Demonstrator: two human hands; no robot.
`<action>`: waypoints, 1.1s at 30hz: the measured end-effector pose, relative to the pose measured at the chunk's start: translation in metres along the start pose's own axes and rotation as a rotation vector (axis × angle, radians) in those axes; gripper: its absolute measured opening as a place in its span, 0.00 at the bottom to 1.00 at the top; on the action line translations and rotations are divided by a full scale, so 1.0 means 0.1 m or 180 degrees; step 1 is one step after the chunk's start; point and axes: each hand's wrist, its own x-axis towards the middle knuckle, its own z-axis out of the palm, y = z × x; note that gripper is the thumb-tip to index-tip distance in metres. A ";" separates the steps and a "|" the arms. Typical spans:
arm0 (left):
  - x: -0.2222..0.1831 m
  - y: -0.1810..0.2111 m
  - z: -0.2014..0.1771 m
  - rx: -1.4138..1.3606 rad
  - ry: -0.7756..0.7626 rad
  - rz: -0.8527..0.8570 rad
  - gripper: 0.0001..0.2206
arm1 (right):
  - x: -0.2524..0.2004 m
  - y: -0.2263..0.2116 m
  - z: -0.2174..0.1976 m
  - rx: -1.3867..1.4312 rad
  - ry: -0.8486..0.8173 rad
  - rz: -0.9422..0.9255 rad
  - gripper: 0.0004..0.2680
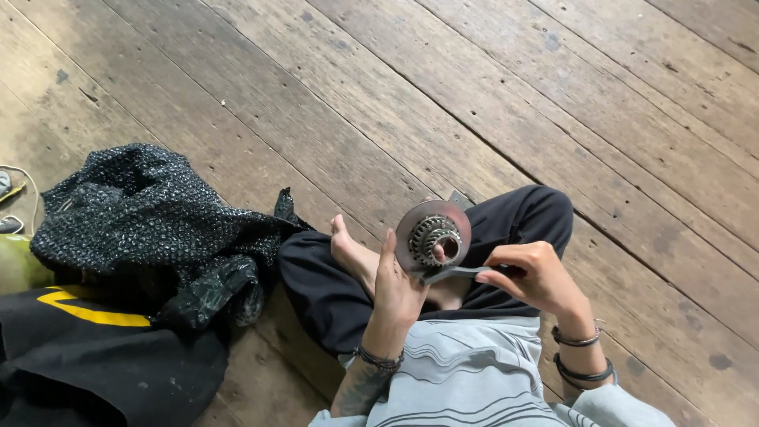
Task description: Cleaning a motorcycle clutch hub using a brush and a scraping tool to remove debris from the grooves.
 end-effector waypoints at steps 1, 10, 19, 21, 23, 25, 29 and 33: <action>0.03 0.00 -0.05 -0.0003 0.0013 -0.0002 0.21 | -0.01 0.02 -0.05 0.0008 -0.0007 0.0008 0.07; 0.07 0.05 -0.12 0.0184 -0.0164 0.0019 0.22 | -0.05 0.03 -0.13 -0.0239 -0.0110 0.0061 0.09; -0.04 -0.14 -0.09 -0.0043 -0.0684 0.0470 0.22 | -0.04 0.06 0.32 0.0348 0.0046 0.0101 0.09; -0.11 -0.20 -0.06 0.0008 -0.0860 0.0824 0.24 | -0.04 -0.02 0.40 0.0627 0.0208 0.0016 0.10; 0.03 -0.30 -0.42 -0.0030 -0.1230 0.1105 0.29 | -0.10 -0.05 0.50 0.0805 0.0172 0.0016 0.10; 0.12 -0.35 -0.56 -0.0065 -0.1640 0.1422 0.35 | -0.08 0.02 0.61 0.0967 0.0131 -0.0034 0.11; 0.08 -0.40 -0.47 -0.2171 -0.2860 0.0380 0.27 | 0.00 0.01 0.77 0.1293 0.0109 -0.0126 0.11; 0.00 -0.41 -0.38 -0.4714 -0.4415 -0.1219 0.23 | 0.23 -0.19 0.80 0.1410 0.0068 -0.0191 0.14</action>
